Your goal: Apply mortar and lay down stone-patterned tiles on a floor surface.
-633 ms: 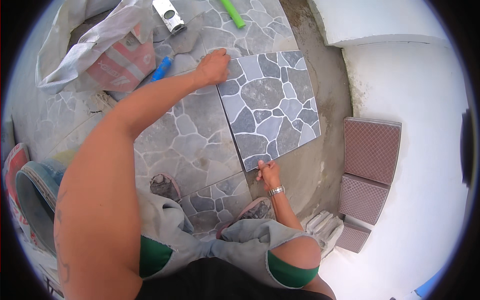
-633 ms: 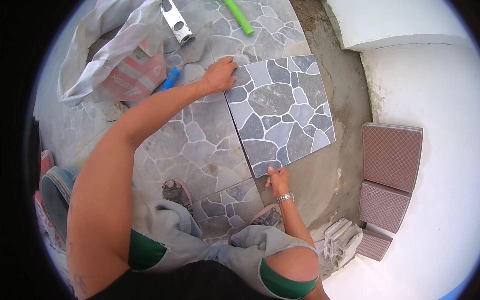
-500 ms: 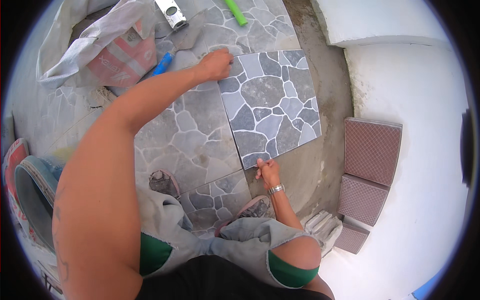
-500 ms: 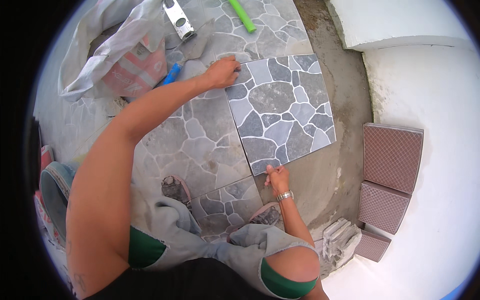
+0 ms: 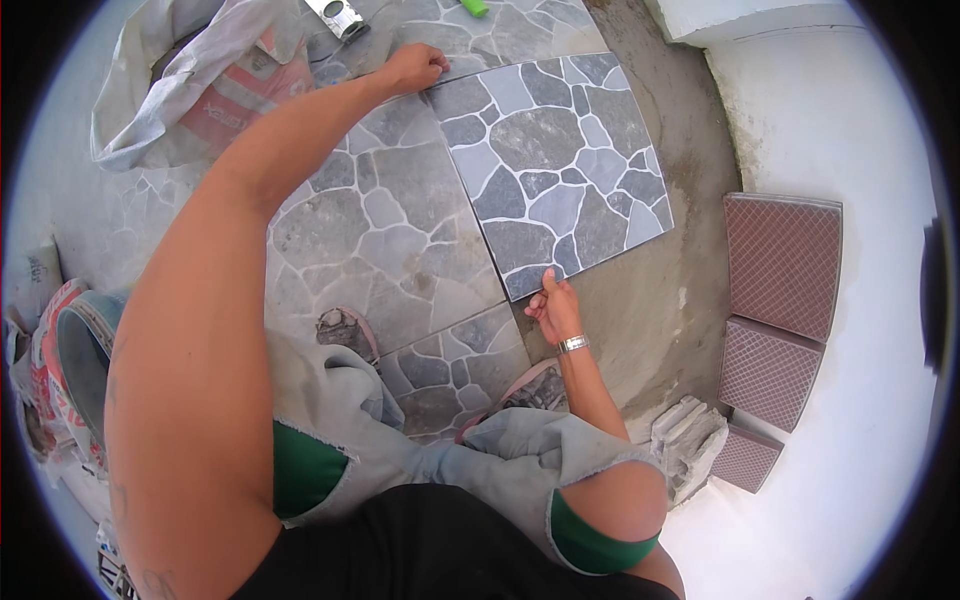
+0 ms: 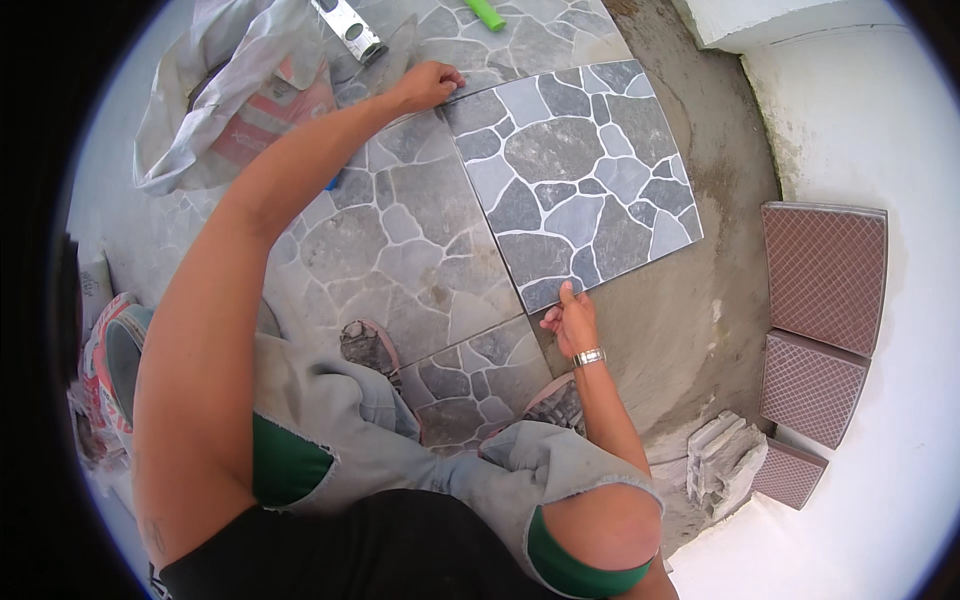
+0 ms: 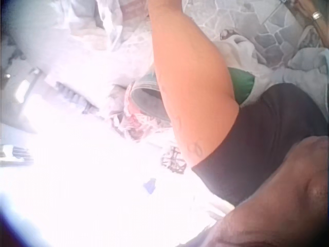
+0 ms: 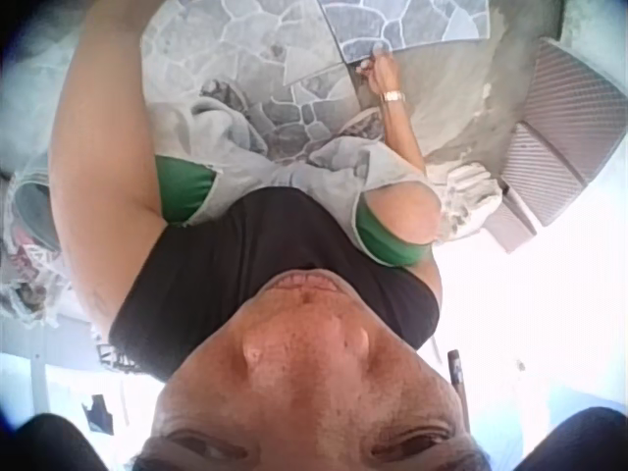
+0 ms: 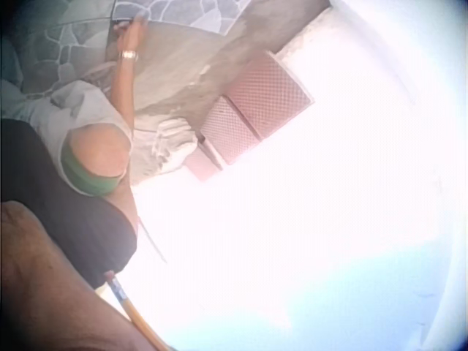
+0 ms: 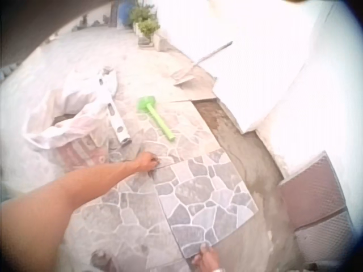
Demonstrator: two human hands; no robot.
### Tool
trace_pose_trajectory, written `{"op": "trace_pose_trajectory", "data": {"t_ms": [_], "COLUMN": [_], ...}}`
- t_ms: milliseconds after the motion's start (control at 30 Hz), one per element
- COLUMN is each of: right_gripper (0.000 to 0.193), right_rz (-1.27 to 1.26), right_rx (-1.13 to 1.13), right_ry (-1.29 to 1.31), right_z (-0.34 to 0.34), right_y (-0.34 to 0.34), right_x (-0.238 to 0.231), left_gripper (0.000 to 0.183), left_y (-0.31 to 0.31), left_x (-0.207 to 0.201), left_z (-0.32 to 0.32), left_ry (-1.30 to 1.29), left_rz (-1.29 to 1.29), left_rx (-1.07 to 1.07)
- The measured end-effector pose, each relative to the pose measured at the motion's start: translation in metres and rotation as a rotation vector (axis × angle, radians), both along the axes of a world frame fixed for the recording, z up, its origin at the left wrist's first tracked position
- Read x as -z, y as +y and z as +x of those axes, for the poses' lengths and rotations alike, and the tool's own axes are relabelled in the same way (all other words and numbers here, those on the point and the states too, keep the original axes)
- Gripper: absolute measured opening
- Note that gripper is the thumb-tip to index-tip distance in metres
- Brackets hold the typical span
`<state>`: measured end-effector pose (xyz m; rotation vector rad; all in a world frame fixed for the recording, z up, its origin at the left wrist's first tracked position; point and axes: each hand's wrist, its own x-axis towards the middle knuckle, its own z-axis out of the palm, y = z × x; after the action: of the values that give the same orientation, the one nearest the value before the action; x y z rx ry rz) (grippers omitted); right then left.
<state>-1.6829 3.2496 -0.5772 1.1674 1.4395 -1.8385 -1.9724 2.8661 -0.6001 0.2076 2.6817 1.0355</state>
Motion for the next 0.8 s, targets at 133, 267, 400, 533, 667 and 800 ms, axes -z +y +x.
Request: {"op": "trace_pose_trajectory", "data": {"t_ms": [133,267,400,533,667,800], "right_gripper": [0.023,0.023,0.022,0.018,0.022,0.018], "right_rz": [-0.07,-0.087,-0.092,-0.078,-0.116,-0.298], "right_rx": [0.024,0.054,0.024,-0.014,0.008,-0.009], "right_ry": [0.069,0.143,0.15,0.11,0.141,0.247], "right_z": [0.011,0.009,0.006,0.008,0.009,0.007], "right_y": [0.008,0.017,0.008,0.007,0.01,0.021], "right_x": [0.011,-0.006,-0.009,0.001,-0.006,-0.005], "left_gripper": [0.022,0.035,0.045,0.045,0.046,0.04], "left_y": [0.003,0.031,0.045,0.058,0.064,0.08], "left_x": [-0.019,-0.049,-0.047,-0.034,-0.032,-0.039], "left_z": [0.029,0.076,0.107,0.11,0.118,0.126], "left_ry": [-0.06,-0.795,-0.936,-0.912,-0.876,-0.851], "left_rz": [-0.005,-0.003,0.292,0.433,0.44,0.611], "left_rx": [-0.143,-0.296,-0.358,-0.436,-0.475,-0.533]}}
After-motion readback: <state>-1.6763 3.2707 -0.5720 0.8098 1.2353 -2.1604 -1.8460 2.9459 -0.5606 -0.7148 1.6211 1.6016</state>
